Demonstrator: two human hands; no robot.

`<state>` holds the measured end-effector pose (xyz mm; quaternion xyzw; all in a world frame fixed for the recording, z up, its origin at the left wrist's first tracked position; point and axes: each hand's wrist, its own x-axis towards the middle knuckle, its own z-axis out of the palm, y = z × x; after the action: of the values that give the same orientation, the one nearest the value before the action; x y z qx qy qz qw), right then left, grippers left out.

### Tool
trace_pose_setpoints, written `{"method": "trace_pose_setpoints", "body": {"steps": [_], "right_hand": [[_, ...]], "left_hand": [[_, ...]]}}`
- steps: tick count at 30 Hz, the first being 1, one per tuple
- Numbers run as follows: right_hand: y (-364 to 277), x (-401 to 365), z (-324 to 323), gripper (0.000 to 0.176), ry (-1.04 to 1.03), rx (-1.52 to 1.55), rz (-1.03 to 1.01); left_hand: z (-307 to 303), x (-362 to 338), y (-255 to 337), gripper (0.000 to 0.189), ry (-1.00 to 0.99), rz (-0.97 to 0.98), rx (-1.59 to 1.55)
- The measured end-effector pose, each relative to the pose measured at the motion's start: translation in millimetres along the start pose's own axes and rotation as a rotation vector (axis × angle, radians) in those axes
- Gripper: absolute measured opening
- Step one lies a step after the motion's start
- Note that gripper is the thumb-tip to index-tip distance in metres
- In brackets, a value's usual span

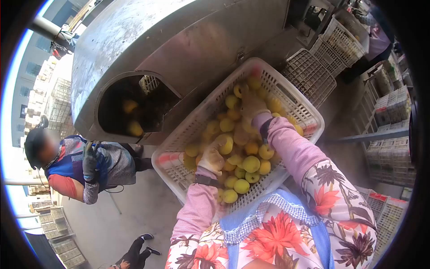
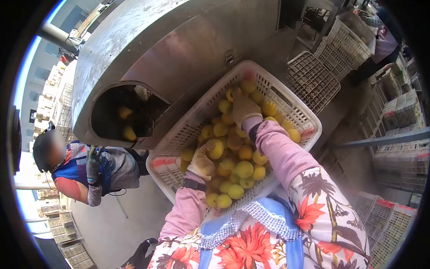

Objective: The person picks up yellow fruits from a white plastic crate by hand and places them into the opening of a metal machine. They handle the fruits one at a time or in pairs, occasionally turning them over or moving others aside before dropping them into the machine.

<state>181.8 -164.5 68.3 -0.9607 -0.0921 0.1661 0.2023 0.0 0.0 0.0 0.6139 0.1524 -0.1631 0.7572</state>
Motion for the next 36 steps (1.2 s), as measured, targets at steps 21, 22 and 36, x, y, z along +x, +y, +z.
{"method": "trace_pose_setpoints", "body": {"steps": [21,22,36], "right_hand": [[-7,-45,86,0.067,-0.219,0.55,-0.403],[-21,-73,49,0.068,-0.353,0.739,-0.274],[-109,-186,10,0.066,-0.471,1.38,-0.472]], "left_hand": [[8,-16,3,0.031,-0.058,0.146,0.319],[12,-28,1,0.033,-0.027,0.101,0.211],[-3,-166,73,0.052,0.298,0.356,-0.825]]}}
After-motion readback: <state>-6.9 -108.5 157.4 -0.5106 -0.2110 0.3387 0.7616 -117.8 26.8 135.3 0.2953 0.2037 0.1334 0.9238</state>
